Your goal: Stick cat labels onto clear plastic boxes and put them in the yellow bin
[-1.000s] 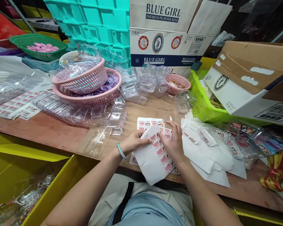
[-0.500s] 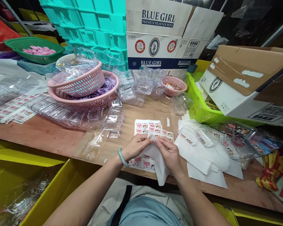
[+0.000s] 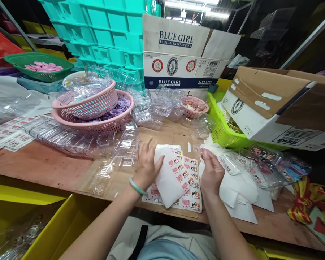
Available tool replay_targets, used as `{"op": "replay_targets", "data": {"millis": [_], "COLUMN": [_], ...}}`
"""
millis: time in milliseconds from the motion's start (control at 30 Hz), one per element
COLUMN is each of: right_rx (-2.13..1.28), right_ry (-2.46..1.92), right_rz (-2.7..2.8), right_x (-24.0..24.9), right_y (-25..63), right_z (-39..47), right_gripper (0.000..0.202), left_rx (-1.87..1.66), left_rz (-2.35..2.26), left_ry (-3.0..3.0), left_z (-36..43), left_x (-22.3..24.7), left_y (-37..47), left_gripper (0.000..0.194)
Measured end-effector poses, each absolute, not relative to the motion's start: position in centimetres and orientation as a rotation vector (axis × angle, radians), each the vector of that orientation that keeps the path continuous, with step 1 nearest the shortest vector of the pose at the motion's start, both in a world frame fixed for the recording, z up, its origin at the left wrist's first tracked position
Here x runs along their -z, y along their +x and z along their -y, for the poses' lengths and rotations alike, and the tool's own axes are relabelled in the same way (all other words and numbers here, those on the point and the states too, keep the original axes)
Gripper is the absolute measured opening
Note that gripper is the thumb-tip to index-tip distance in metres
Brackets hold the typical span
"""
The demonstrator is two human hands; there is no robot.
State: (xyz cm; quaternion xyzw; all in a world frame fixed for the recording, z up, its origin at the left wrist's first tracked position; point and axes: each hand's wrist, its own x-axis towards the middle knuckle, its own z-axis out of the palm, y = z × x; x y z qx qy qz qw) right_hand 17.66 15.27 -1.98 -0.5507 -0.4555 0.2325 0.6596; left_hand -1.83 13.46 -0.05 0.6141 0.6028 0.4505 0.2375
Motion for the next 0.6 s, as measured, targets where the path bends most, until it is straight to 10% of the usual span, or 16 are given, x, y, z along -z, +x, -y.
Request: {"op": "replay_targets", "data": {"millis": [133, 300, 433, 600], "right_rx": [0.025, -0.408, -1.060, -0.417], "right_ry": [-1.203, -1.237, -1.304, -1.557], "right_rz": [1.656, 1.691, 1.433, 1.493], "right_x": [1.6, 2.7, 2.8, 1.1], "right_y": [16.8, 15.7, 17.6, 21.6], "right_z": [-14.4, -13.4, -15.9, -23.9], "right_gripper": [0.022, 0.058, 0.041, 0.030], "left_rx": [-1.189, -1.258, -1.150, -0.995], "left_rz": [-0.961, -0.826, -0.935, -1.195], "left_ry": [1.115, 0.493, 0.756, 1.724], "left_z": [-12.1, -13.7, -14.4, -12.8], "left_x": [0.0, 2.4, 3.8, 4.6], "left_y": [2.0, 3.5, 3.0, 2.8], "left_gripper": [0.037, 0.026, 0.027, 0.053]}}
